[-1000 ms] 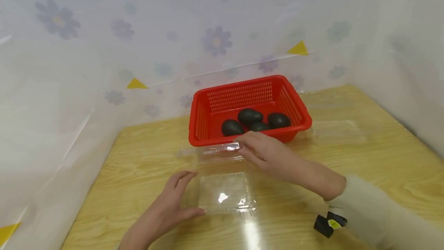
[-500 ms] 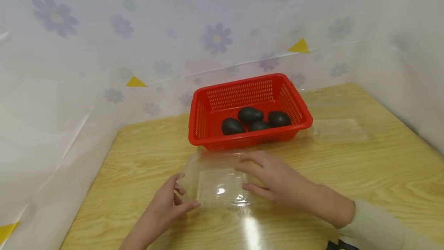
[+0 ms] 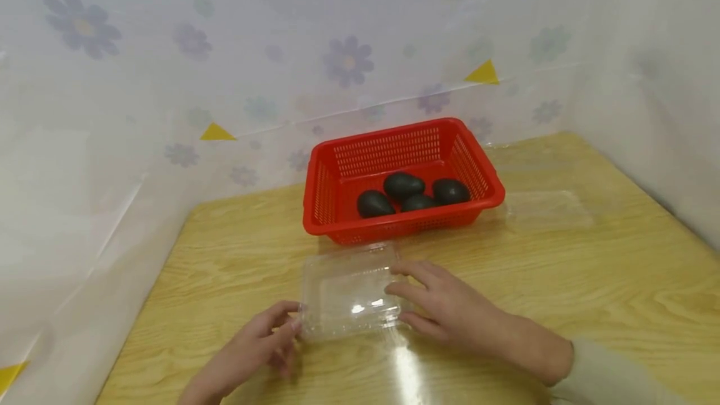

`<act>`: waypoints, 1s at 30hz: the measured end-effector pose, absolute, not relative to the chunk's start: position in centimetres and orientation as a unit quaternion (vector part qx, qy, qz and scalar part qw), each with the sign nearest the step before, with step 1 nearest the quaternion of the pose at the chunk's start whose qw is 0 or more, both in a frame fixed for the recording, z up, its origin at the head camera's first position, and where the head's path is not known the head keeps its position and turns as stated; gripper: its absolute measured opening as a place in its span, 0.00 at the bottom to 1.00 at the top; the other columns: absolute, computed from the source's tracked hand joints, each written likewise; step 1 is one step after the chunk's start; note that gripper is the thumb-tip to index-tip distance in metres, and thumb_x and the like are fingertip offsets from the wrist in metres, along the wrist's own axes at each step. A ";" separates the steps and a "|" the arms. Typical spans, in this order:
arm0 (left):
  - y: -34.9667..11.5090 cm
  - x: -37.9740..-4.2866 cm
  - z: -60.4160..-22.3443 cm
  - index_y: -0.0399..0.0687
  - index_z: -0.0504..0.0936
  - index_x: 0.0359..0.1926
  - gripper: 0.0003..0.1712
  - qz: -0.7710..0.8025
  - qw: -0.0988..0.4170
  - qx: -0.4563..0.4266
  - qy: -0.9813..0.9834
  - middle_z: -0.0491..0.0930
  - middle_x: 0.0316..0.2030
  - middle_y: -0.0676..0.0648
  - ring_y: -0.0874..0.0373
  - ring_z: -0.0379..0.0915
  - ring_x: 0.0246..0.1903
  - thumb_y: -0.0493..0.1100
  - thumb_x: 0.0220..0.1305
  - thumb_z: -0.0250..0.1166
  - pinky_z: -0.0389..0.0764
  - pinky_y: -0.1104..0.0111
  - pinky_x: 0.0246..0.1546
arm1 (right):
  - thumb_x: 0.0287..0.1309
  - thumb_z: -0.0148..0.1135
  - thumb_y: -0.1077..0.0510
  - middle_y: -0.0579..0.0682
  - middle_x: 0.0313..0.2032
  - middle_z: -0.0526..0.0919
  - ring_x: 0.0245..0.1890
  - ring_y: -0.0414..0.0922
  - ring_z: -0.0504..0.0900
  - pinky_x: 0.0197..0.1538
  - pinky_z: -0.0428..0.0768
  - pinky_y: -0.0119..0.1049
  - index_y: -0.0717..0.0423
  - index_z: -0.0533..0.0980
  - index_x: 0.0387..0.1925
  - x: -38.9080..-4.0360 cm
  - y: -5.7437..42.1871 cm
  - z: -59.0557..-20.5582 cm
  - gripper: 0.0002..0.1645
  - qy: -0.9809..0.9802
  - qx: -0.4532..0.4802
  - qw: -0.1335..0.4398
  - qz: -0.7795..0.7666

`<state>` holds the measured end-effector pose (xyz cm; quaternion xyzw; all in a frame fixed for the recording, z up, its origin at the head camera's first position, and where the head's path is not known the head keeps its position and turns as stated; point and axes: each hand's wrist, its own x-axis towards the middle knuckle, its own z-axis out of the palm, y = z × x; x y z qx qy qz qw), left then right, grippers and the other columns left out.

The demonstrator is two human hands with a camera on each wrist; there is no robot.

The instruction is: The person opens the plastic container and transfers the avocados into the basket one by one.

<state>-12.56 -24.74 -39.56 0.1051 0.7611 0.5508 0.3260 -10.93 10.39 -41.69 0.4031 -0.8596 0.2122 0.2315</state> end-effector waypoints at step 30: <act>-31.6 -14.0 -40.1 0.32 0.56 0.65 0.31 0.596 0.288 0.067 0.746 0.78 0.35 0.49 0.65 0.70 0.22 0.48 0.74 0.57 0.85 0.59 0.36 | 0.58 0.70 0.56 0.46 0.64 0.71 0.53 0.40 0.80 0.48 0.84 0.37 0.43 0.71 0.62 -10.5 11.3 -41.1 0.31 -0.896 0.342 0.138 0.249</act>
